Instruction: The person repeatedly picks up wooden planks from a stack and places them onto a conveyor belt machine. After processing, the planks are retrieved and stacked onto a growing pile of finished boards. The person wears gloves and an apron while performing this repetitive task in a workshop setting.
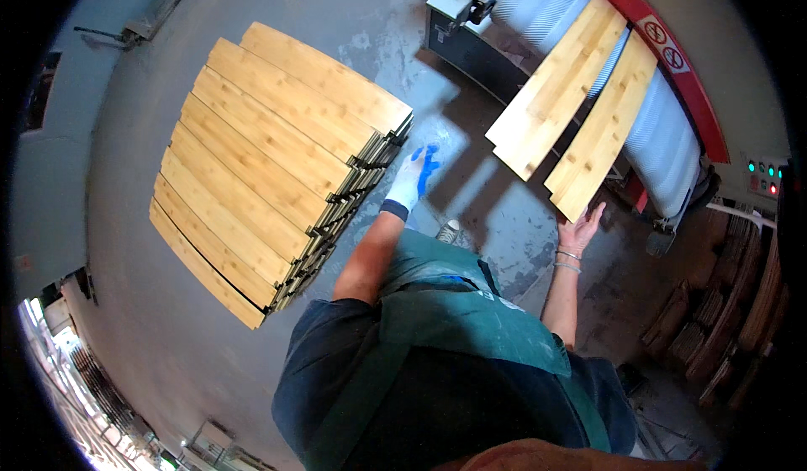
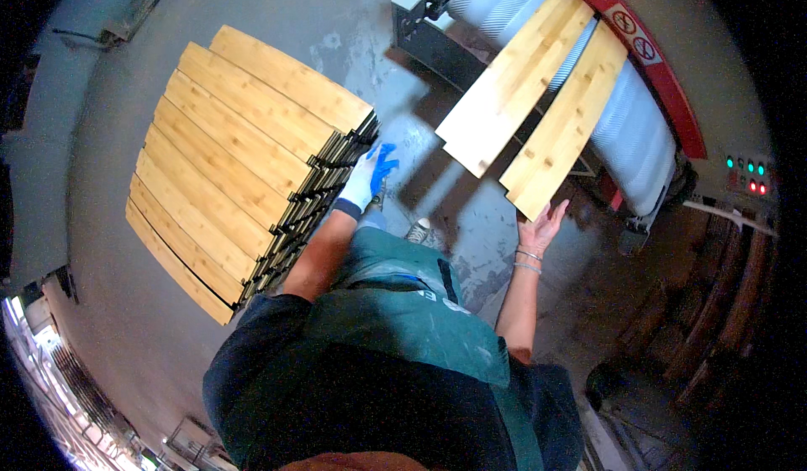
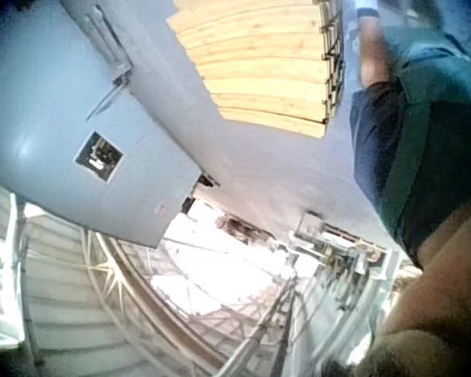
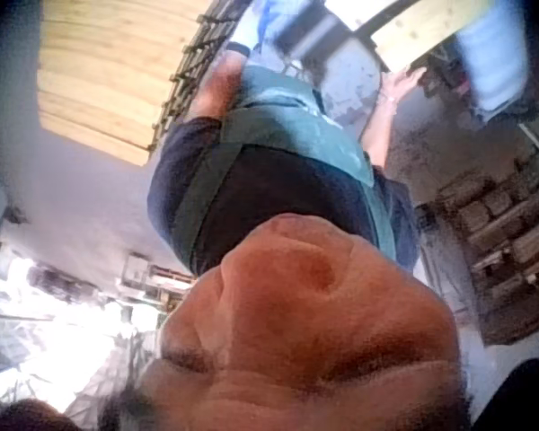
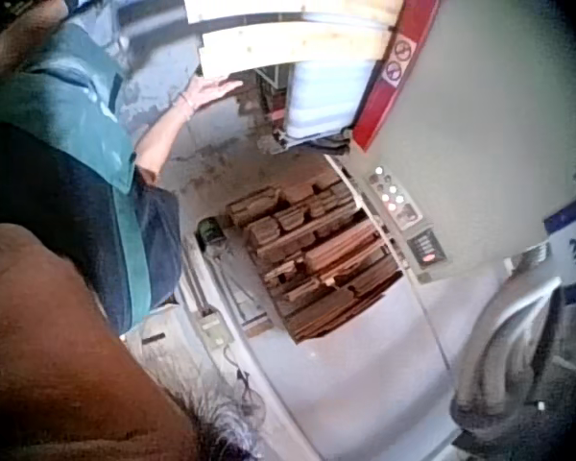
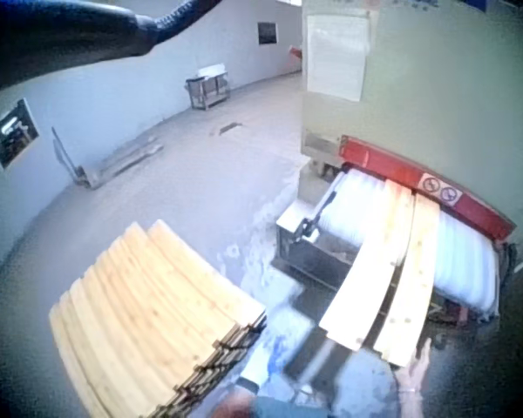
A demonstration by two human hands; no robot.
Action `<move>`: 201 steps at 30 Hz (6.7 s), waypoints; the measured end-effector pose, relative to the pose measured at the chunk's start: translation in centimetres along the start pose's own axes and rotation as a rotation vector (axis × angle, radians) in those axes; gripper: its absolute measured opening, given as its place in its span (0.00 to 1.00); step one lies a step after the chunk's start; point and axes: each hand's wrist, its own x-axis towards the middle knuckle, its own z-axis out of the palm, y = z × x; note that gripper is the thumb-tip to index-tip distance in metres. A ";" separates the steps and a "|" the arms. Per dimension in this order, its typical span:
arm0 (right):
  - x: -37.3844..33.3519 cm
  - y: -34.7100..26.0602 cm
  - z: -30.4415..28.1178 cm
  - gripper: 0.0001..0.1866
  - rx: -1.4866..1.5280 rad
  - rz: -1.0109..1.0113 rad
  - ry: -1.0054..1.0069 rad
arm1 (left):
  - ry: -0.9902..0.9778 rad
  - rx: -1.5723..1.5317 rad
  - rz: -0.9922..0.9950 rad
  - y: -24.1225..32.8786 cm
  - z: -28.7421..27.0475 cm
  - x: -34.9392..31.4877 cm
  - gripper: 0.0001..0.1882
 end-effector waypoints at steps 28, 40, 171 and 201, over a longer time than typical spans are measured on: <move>25.2 42.0 9.3 0.30 -2.144 0.063 -0.641 | 0.081 0.489 0.125 -4.8 -7.6 8.1 0.17; 22.2 29.2 4.6 0.37 -1.881 0.567 -0.609 | -0.114 -0.214 -0.302 -7.0 -10.7 0.3 0.35; 27.4 43.4 11.8 0.34 -2.141 0.169 -0.644 | 0.404 0.436 0.100 -3.3 -7.5 9.4 0.14; 6.2 14.6 20.7 0.23 -1.807 0.578 -0.744 | 0.080 -0.769 -0.026 5.3 0.7 -1.7 0.41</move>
